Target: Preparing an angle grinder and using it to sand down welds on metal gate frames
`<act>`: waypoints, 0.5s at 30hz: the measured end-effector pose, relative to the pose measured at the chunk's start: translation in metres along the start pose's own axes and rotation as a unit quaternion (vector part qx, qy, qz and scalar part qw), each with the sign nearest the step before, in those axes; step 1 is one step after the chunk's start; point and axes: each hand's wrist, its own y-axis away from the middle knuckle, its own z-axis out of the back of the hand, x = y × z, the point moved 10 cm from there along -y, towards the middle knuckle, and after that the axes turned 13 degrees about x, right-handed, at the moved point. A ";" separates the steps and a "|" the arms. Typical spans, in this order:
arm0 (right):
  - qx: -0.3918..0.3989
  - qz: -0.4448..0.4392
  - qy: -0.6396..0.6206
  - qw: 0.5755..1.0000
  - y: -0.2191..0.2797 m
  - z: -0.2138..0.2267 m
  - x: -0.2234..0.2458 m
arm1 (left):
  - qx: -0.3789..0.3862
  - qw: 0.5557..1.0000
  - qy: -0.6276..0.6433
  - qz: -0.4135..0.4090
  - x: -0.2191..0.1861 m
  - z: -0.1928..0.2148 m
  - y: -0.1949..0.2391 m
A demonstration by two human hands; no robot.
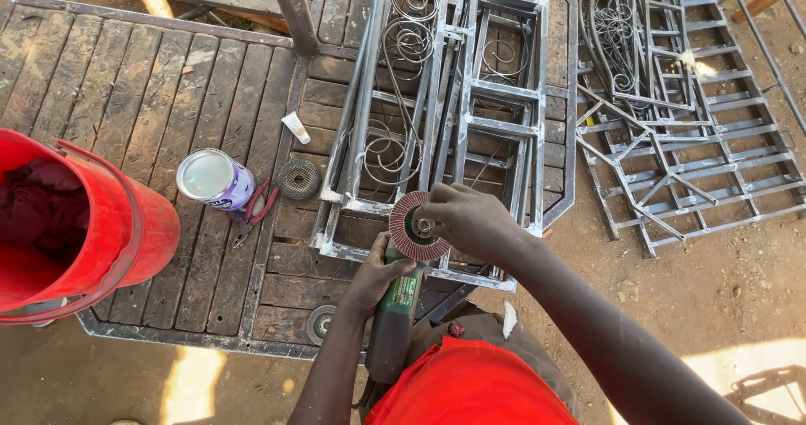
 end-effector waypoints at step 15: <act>0.027 -0.013 0.021 0.999 0.006 -0.004 0.000 | 0.014 1.000 -0.024 0.013 -0.004 -0.006 -0.003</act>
